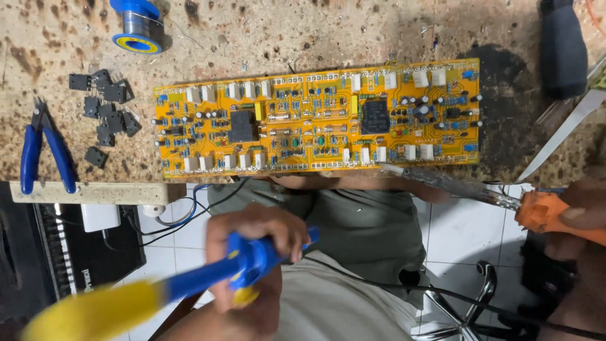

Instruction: Desoldering electronic components from a printed circuit board using a soldering iron and a manual desoldering pump.

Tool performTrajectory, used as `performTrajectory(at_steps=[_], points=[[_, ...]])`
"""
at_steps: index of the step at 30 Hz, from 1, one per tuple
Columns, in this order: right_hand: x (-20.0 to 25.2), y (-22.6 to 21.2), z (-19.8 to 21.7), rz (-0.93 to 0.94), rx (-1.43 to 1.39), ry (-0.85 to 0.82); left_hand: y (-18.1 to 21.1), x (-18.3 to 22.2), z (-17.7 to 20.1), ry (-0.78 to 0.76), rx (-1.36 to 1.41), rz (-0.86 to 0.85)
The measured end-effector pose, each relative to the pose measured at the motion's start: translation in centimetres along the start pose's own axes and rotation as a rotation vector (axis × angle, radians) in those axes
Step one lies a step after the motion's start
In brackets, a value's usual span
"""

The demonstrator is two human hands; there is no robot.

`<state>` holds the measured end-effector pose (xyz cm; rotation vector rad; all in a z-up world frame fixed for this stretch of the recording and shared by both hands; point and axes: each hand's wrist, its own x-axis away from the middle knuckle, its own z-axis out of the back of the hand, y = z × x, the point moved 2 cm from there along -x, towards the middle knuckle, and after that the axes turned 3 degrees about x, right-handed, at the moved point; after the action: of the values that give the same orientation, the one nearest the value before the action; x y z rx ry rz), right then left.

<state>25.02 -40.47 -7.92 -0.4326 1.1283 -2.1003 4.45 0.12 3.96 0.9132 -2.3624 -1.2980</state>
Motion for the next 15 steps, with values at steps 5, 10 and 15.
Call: performTrajectory(at_steps=[5,10,15], points=[[0.9,-6.3,-0.9,-0.873,-0.367,0.199,1.7,-1.6,-0.1,-0.248,0.104,-0.24],[4.7,1.8,-1.0,-0.316,-0.244,0.136,1.4,-2.5,-1.7,-0.141,0.062,-0.285],[0.9,-8.4,-3.4,-0.511,-0.127,0.236,-0.9,-3.5,-1.6,-0.234,0.07,-0.533]])
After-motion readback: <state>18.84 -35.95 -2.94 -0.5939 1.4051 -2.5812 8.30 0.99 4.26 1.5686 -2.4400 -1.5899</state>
